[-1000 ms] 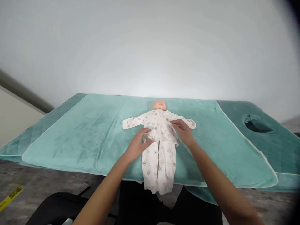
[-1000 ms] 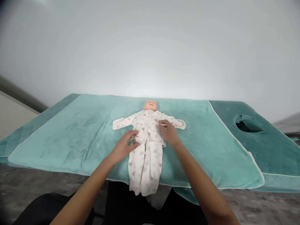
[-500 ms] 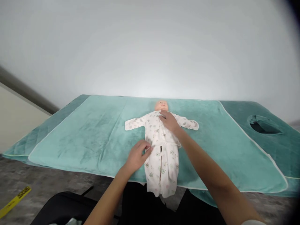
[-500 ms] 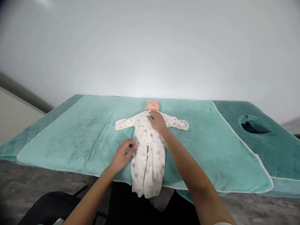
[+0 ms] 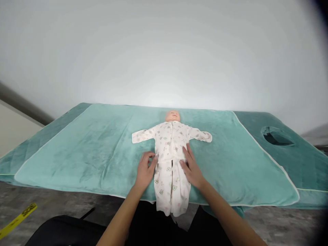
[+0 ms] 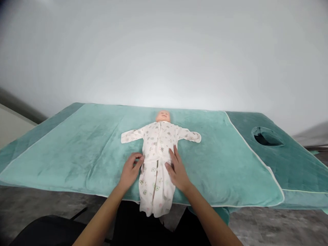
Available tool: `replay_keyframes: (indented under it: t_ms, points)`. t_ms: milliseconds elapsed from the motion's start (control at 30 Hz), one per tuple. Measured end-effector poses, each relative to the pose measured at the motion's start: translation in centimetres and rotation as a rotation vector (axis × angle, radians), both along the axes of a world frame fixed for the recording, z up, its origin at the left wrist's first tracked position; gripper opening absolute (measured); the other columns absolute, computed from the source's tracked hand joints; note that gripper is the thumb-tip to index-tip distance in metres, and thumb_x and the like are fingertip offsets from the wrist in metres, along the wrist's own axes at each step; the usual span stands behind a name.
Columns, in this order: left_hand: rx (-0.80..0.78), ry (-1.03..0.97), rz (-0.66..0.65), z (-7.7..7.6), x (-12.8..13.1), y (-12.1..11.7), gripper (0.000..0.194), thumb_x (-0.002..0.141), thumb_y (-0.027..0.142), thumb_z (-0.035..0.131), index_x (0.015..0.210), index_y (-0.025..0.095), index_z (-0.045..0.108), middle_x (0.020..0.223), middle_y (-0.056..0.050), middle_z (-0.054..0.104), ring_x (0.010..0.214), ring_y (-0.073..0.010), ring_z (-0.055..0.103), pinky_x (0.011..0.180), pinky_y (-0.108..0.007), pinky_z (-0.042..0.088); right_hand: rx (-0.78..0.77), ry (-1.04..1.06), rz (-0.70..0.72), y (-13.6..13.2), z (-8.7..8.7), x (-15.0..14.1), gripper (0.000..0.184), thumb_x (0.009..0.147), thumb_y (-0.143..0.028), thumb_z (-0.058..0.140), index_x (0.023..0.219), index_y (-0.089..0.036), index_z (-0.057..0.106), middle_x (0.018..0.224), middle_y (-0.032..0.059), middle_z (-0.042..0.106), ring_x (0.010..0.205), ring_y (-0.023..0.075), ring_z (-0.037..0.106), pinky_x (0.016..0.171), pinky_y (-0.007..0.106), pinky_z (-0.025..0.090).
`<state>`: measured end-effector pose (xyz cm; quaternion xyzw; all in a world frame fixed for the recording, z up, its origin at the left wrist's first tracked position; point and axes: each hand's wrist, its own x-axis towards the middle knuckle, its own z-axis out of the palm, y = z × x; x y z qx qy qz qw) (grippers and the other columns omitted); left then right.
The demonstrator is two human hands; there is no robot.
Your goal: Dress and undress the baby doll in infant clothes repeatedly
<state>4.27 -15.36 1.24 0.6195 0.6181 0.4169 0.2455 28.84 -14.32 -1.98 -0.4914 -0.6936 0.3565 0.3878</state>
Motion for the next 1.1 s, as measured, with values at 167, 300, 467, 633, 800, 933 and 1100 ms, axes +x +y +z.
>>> replay_keyframes:
  t_ms: [167,300,467,633,800,933,1100]
  points:
    - [-0.049,0.032,-0.006,0.8,-1.6,2.1,0.036,0.093,0.051,0.05,0.072,0.023,0.059,0.067,-0.001,0.06,0.066,-0.0194,0.057,0.064,-0.031,0.045,0.028,0.071,-0.109,1.6,-1.2,4.7,0.052,0.093,-0.055,0.053,0.14,-0.034,0.052,0.151,0.0043,0.049,0.137,0.028,0.048,0.109,0.048,0.044]
    - [-0.012,0.1,0.384,0.4,-6.5,7.4,0.027,0.091,0.042,0.055,0.101,0.017,0.062,0.102,-0.009,0.068,0.087,-0.0217,0.063,0.08,-0.032,0.048,0.055,-0.057,-0.575,7.4,-0.9,11.1,0.059,0.087,-0.059,0.056,0.132,-0.021,0.057,0.132,0.0145,0.061,0.112,0.0288,0.062,0.095,0.046,0.049]
    - [-0.203,0.217,0.452,-1.3,-11.1,12.0,0.034,0.086,0.046,0.059,0.096,0.014,0.065,0.092,-0.015,0.07,0.087,-0.0301,0.064,0.076,-0.037,0.044,-0.205,-0.46,-0.77,12.0,0.4,14.0,0.057,0.09,-0.067,0.043,0.097,-0.018,0.072,0.094,0.0166,0.072,0.09,0.0295,0.066,0.078,0.04,0.046]
    - [-0.131,0.288,0.469,-2.5,-11.0,11.4,0.035,0.089,0.051,0.05,0.09,0.021,0.066,0.092,-0.011,0.072,0.084,-0.0284,0.064,0.07,-0.034,0.043,-0.142,-0.545,-0.745,13.0,-0.9,13.1,0.054,0.092,-0.063,0.042,0.093,-0.02,0.073,0.092,0.0149,0.073,0.085,0.0262,0.065,0.073,0.035,0.043]
    - [0.042,0.076,0.608,-2.8,-11.1,10.5,0.026,0.087,0.045,0.053,0.09,0.02,0.059,0.083,-0.005,0.066,0.078,-0.0211,0.059,0.072,-0.032,0.045,-0.028,-0.245,-0.886,13.2,-2.9,14.7,0.043,0.091,-0.052,0.047,0.095,-0.016,0.071,0.096,0.0168,0.072,0.09,0.0269,0.063,0.079,0.036,0.043]
    - [0.077,-0.013,0.679,-2.9,-11.4,10.7,0.022,0.085,0.039,0.057,0.095,0.02,0.054,0.086,-0.003,0.062,0.078,-0.0182,0.057,0.074,-0.03,0.046,-0.027,-0.086,-1.01,13.7,-3.3,16.2,0.041,0.088,-0.046,0.049,0.1,-0.012,0.067,0.096,0.0162,0.071,0.085,0.0245,0.063,0.076,0.034,0.046]
    - [0.094,-0.025,0.735,-2.7,-11.2,10.6,0.021,0.086,0.035,0.057,0.1,0.021,0.052,0.084,0.0,0.057,0.076,-0.0172,0.055,0.074,-0.03,0.046,0.01,0.059,-1.126,13.5,-3.1,16.2,0.046,0.087,-0.046,0.047,0.11,-0.01,0.061,0.093,0.0124,0.067,0.076,0.0206,0.059,0.068,0.033,0.048]
